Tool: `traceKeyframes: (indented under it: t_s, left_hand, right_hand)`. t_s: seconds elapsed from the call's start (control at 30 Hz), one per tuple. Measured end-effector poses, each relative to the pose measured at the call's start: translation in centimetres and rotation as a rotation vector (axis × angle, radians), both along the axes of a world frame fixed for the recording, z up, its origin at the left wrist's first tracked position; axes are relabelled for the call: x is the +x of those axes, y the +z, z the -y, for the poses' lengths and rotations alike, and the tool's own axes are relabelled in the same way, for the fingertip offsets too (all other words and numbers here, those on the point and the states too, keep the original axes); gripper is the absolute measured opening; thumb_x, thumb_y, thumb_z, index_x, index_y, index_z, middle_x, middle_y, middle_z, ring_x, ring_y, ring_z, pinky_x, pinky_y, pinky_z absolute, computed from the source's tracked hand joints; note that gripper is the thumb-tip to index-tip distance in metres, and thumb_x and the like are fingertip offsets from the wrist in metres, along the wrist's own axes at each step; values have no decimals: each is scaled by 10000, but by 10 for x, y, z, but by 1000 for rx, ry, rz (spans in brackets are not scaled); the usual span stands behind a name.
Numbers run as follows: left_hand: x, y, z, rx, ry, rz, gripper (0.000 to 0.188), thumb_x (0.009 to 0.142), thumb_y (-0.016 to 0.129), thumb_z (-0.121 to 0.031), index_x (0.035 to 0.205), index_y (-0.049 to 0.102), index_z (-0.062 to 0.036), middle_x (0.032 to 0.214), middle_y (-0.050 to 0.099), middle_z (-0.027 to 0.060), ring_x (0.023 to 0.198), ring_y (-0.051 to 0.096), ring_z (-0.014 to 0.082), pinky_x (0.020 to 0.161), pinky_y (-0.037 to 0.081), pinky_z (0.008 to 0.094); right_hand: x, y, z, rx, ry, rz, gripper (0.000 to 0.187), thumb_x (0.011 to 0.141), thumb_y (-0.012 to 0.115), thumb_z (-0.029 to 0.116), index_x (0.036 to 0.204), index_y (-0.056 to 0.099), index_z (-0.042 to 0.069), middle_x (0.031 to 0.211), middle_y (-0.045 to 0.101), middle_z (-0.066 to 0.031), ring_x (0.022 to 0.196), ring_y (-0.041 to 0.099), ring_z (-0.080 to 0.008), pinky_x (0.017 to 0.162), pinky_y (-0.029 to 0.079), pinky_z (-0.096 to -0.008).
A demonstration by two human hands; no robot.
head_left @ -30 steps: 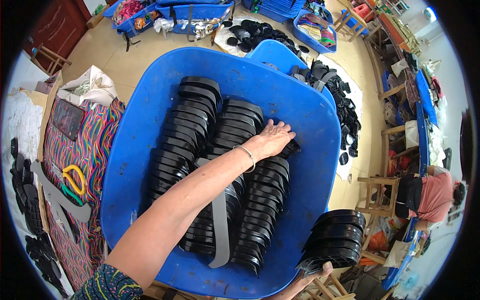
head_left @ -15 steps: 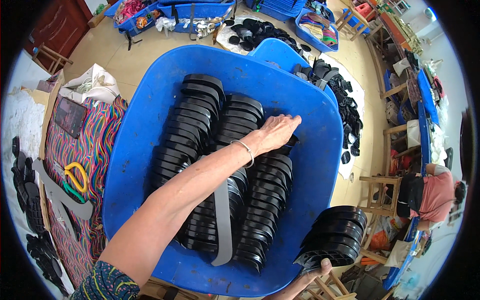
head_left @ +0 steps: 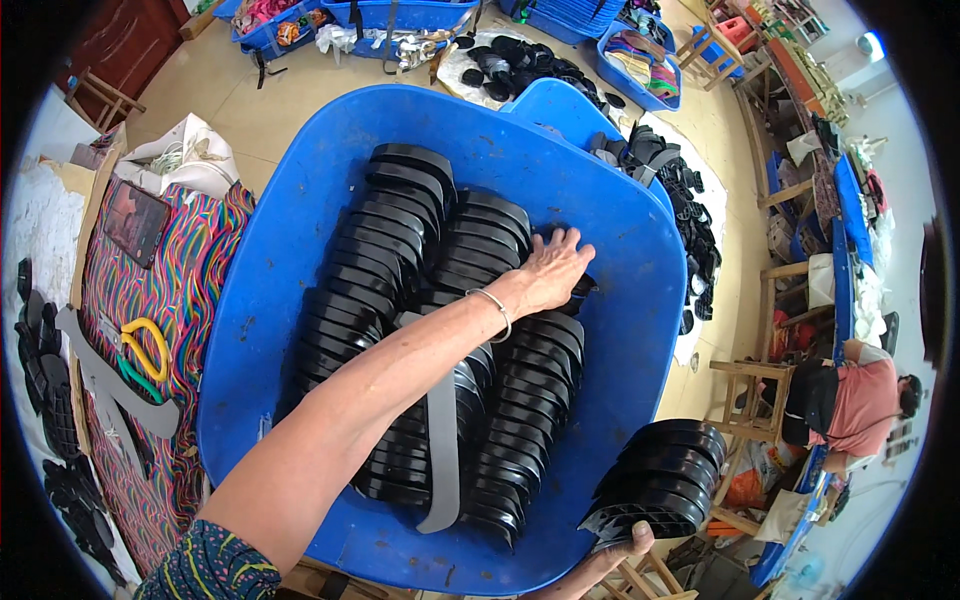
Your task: The person assembles black slipper sandals by hand. They pick up a sole and a strap, align the strap over the sole, and press it into place. The person repeats this process for multiple units, placing finished slippers into a blue bin.
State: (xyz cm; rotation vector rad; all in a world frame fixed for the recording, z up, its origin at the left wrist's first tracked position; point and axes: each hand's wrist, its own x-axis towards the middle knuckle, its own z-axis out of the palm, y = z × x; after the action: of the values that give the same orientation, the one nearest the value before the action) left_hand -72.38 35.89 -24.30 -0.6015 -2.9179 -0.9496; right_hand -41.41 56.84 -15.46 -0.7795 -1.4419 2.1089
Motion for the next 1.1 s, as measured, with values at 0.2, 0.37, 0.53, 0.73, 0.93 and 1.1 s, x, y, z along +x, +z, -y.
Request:
traceKeyframes:
  t_s: [0.2,0.37,0.53,0.73,0.93,1.1]
  left_hand:
    - [-10,2,7,16,-74,191,320,755,521,91,1064,588,42,1196,490,255,1154,496,438,947,434,629]
    - [-5,9,6,169,-38,172,257,785,487,94,1031,555,60,1137,507,264,1111,526,440,909,450,618]
    - [-3,-1,9,252,-1,6,293,760,559,95,1040,527,13,1063,549,202,1054,559,400,853,482,550]
    - [7,7,5,351,-115,-98,290,722,751,-2,937,557,-4,962,588,152,949,587,384,814,486,470]
    - [16,11,13,116,-321,-76,261,782,683,-12,1042,658,-4,992,610,144,977,593,379,859,479,475]
    - [23,58,27,21,-343,548,469,772,597,-24,1230,530,51,931,633,223,1002,590,390,904,439,511]
  right_hand:
    - [-3,1,-1,14,11,5,1155,568,794,389,1516,229,47,1293,512,-181,1105,578,-329,963,499,-470]
    - [-5,1,-2,27,20,6,1180,561,801,393,1524,213,51,1296,509,-182,1107,579,-329,965,499,-471]
    - [-8,3,-1,31,42,-3,1204,553,808,396,1533,197,54,1299,507,-182,1109,579,-330,966,499,-473]
    - [-8,3,1,43,59,-1,1233,544,816,400,1542,178,58,1302,504,-183,1112,580,-331,967,500,-475]
    - [-11,4,3,69,92,-2,1263,535,824,405,1552,159,63,1306,500,-184,1114,581,-332,969,500,-477]
    - [-24,8,5,158,176,-12,1288,527,831,408,1560,143,66,1309,498,-185,1116,581,-333,970,500,-478]
